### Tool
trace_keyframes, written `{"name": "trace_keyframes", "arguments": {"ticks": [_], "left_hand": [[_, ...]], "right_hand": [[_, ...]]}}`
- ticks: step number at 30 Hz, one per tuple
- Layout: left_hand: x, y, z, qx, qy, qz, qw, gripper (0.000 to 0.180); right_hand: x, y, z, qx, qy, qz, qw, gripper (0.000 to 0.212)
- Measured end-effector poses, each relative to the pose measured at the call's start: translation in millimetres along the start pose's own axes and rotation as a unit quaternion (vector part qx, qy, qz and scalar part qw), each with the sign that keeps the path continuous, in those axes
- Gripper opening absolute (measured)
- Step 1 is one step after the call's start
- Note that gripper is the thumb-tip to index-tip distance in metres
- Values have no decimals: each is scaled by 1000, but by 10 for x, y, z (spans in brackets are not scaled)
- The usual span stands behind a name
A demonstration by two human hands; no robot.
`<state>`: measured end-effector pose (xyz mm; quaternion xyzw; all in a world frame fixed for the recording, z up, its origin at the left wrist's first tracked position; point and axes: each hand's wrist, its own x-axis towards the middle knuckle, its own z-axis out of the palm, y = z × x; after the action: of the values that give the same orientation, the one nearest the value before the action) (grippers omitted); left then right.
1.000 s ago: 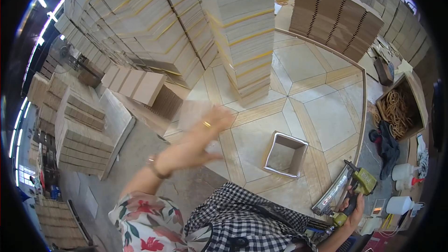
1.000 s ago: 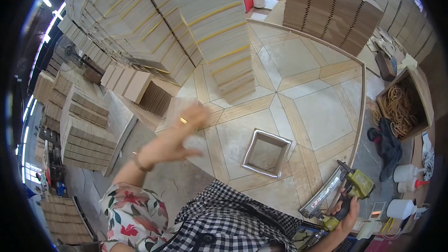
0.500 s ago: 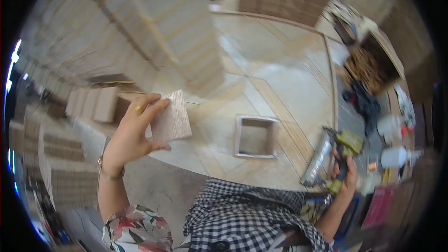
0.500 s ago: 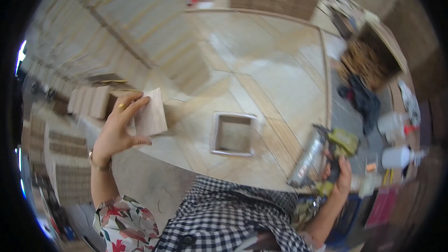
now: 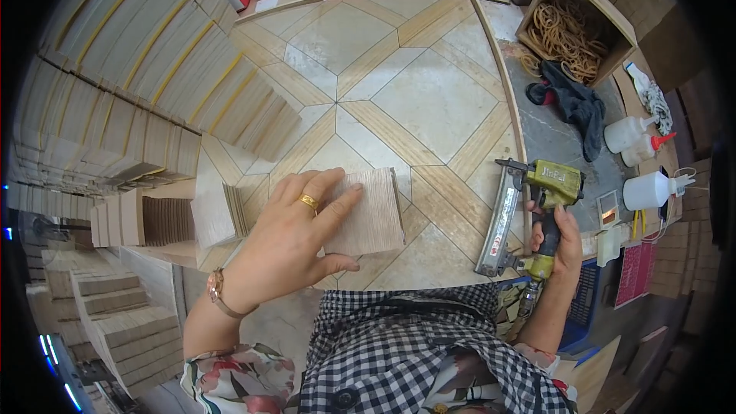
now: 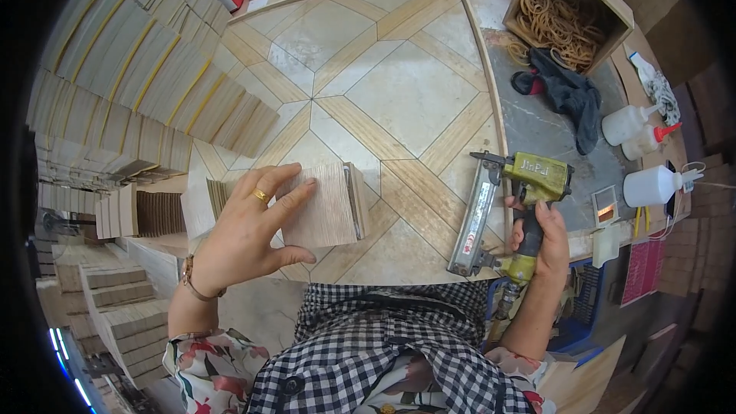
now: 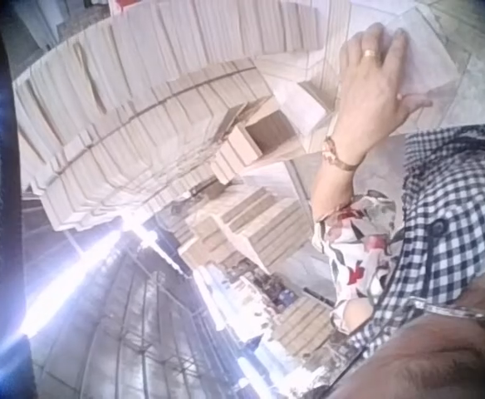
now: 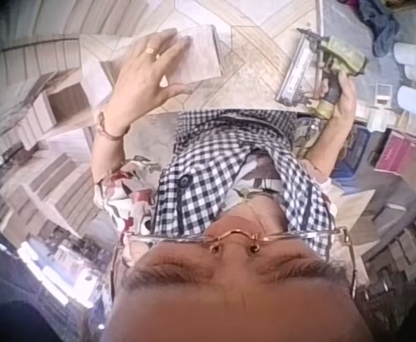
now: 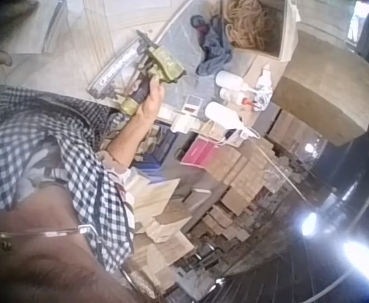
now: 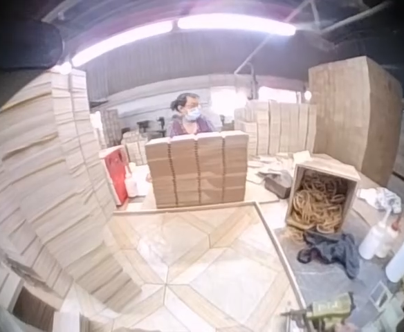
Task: Assembling wooden boxes using a pneumatic nail gun, applying glue, and securing items with rubber bands.
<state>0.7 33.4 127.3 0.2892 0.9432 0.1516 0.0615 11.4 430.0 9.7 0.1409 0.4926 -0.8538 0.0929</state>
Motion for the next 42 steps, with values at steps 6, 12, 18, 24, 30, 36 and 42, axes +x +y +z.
{"name": "trace_keyframes", "arguments": {"ticks": [6, 12, 18, 24, 30, 36, 42], "left_hand": [[52, -14, 23, -11, -2, 9, 1000, 77], [88, -59, 15, -13, -13, 21, 1000, 78], [63, -55, 15, -20, -13, 2, 1000, 77], [57, -64, 27, -22, -1, 12, 1000, 76], [33, -81, 70, -83, 2, 3, 997, 78], [43, -133, 110, -110, -14, 1, 994, 82], [-121, -274, 201, -113, 48, 10, 992, 105]], "right_hand": [[19, 5, -18, 4, -3, 4, 1000, 37], [20, -6, 26, -4, -3, -2, 1000, 36], [20, -4, 23, -9, 4, -1, 1000, 35], [15, 4, 7, -11, 6, 1, 1000, 36], [23, 7, -125, -6, -22, 35, 999, 36], [-109, -154, 230, -71, 2, -36, 997, 35], [-611, -496, 1189, -206, -73, -102, 971, 44]]}}
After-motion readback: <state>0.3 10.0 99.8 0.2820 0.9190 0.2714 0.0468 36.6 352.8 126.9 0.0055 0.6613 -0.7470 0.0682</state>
